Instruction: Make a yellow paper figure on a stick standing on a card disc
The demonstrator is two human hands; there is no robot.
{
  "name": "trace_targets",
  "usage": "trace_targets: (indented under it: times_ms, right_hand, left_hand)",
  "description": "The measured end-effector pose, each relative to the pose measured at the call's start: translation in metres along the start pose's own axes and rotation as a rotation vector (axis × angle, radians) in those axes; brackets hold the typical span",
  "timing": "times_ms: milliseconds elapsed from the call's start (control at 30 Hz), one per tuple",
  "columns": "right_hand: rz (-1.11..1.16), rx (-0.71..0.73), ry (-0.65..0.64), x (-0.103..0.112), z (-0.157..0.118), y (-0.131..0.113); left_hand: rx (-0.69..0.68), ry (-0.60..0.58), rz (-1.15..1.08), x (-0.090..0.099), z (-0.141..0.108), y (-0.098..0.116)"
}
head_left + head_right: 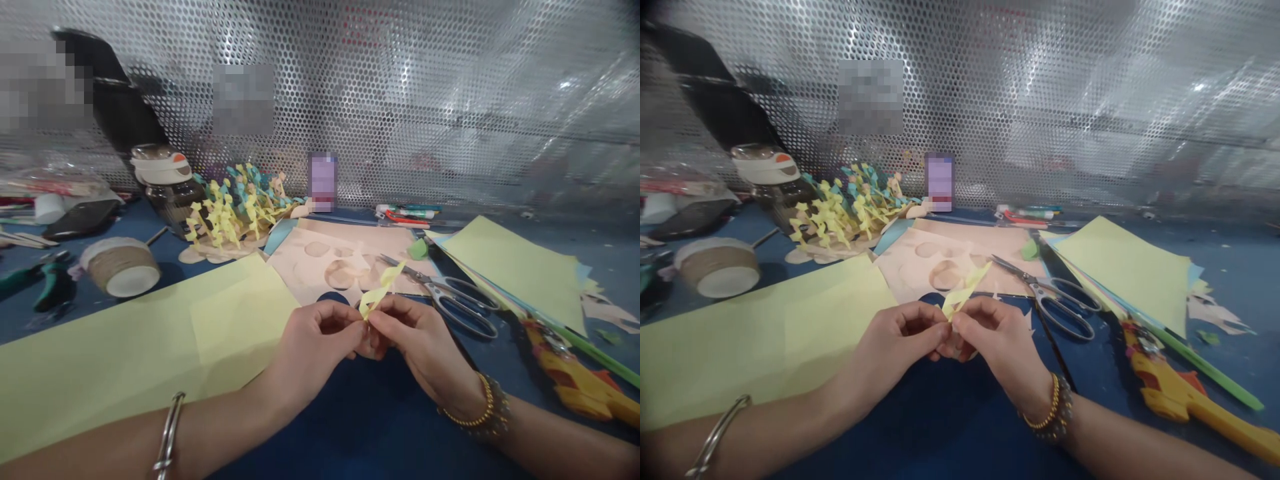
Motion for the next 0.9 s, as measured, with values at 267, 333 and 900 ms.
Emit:
trace_targets:
  times_ms: [267,333,900]
  right_hand:
    - [-0.011,-0.002,-0.020,-0.003,-0.002,0.002]
    - [-0.025,0.009,-0.025,-0.003,-0.002,0.002]
    - [-0.054,0.070,-0.042,-0.012,-0.010,-0.008]
  left_hand:
    - [-0.034,-0.008,-0.006,0.001,-0.005,0.002]
    - [-0.042,-0.008,-0.013,0.001,-0.006,0.002]
    - [-0.115,0.047,-0.043,0.004,-0.015,0.006]
Point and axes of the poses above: each hand's wrist, its own z-axis towards the middle knuckle, its own x-axis out of the back of the hand, y = z × x, the point moved 9 cm from there along z, towards the middle knuckle, and after that the axes turned 15 degrees about z, right-handed, at the moved point
